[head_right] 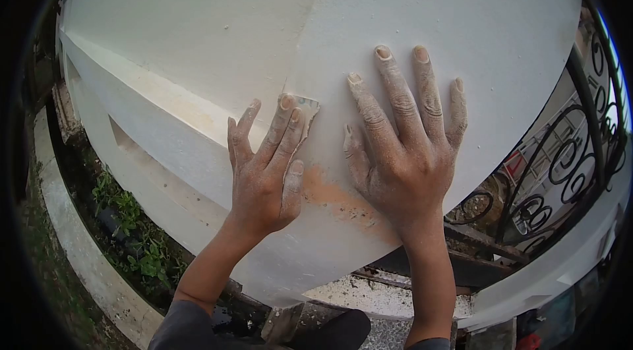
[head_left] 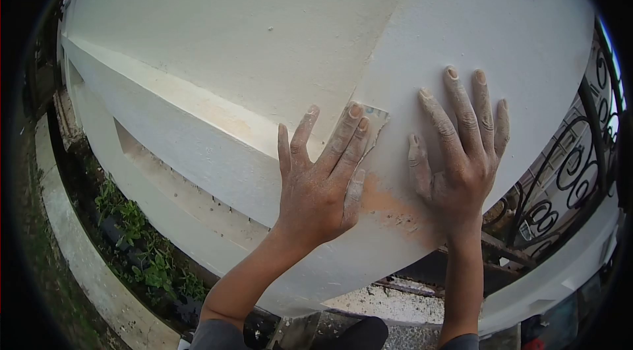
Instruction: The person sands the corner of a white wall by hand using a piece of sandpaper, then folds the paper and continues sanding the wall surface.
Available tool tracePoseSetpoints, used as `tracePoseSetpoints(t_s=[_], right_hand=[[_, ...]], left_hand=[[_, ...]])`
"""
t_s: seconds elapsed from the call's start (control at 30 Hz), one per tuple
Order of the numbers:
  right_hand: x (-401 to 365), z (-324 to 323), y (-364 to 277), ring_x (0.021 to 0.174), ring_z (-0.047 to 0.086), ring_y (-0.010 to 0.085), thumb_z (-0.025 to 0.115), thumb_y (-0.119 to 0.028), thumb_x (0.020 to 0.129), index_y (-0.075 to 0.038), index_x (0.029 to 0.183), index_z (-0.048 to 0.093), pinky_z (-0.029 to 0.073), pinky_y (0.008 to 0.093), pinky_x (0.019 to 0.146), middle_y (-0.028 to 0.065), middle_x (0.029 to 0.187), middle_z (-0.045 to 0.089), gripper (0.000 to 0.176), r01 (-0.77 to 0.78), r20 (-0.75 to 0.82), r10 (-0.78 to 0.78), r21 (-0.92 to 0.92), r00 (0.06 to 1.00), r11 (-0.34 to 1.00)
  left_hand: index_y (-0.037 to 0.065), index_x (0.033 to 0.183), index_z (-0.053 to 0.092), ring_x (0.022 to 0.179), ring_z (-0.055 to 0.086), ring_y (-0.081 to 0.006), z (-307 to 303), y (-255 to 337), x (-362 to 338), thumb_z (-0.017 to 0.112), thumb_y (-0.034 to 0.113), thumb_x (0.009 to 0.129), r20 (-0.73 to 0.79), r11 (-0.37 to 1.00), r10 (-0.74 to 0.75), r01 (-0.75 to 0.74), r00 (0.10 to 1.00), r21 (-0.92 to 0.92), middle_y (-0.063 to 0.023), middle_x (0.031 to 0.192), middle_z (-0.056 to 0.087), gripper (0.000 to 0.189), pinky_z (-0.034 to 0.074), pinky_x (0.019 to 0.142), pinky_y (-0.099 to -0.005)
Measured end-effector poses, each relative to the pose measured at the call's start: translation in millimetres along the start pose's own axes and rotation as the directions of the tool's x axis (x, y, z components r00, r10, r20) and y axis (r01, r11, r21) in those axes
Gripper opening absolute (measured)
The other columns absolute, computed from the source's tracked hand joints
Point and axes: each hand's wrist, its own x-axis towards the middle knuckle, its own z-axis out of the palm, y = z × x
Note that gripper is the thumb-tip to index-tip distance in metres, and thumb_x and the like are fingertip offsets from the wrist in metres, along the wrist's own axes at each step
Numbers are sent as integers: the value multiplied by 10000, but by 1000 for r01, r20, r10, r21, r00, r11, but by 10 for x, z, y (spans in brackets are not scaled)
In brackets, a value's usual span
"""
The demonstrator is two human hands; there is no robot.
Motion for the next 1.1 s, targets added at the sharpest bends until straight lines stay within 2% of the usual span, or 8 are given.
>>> tracePoseSetpoints(t_s=[0.07,0.27,0.4,0.5,0.63,0.77,0.87,1.1], right_hand=[[1,-6,-9,1344,338,236,652,-160,704,-227,1143,638,163,462,1144,14,1354,501,445,-8,8,8,-10,1000,1000],[6,-22,-10,1338,348,238,658,-166,710,-227,1141,639,170,464,1141,12,1345,511,436,-12,8,11,5,1000,1000],[-7,-7,6,1337,349,239,663,-159,710,-228,1141,639,170,465,1140,10,1342,513,437,-9,0,9,17,1000,1000],[-7,-3,3,1336,351,239,668,-154,707,-231,1138,640,170,466,1140,9,1341,514,439,-19,-3,19,25,1000,999],[-8,-1,8,1336,352,236,673,-152,702,-234,1134,641,171,466,1140,6,1337,518,441,-14,-8,14,34,1000,999],[-8,-2,7,1335,353,234,670,-147,701,-234,1132,642,171,467,1141,4,1334,522,441,-14,-12,15,36,1000,999],[-10,-2,9,1334,354,233,668,-147,700,-235,1127,645,172,468,1141,2,1332,523,436,-14,-11,14,25,1000,1000],[-20,0,13,1335,353,233,668,-152,701,-224,1122,647,179,465,1140,3,1331,524,428,-10,-10,10,20,1000,1000]], left_hand=[[126,1405,369,1347,175,-407,10,30,-454,487,177,777,137,998,-57,56,989,10,17,1503,278,641,45,1053,-673],[125,1409,363,1351,174,-403,-61,-70,243,506,172,759,-69,994,30,-22,997,110,13,1509,264,667,20,1053,-673],[139,1411,362,1352,171,-410,-15,-53,-181,531,160,708,42,998,-58,57,997,19,11,1515,253,724,25,1048,-679],[57,1390,378,1354,179,-432,-18,-11,-519,414,131,812,130,992,-59,43,990,122,-84,1491,297,584,42,1059,-647],[54,1391,377,1357,185,-420,-111,-58,-22,401,116,814,21,987,-25,21,999,159,-85,1486,310,581,21,1072,-622],[111,1399,379,1354,171,-418,-6,-71,-324,472,169,797,30,997,-81,80,996,9,-14,1499,292,612,-15,1041,-679],[113,1409,360,1355,167,-419,-4,-23,-551,467,175,809,107,990,-119,110,987,83,-23,1501,287,613,-26,1043,-676],[109,1416,346,1362,148,-420,31,-61,-169,487,167,767,10,993,-101,101,995,-65,-36,1504,277,667,-55,1044,-669]])
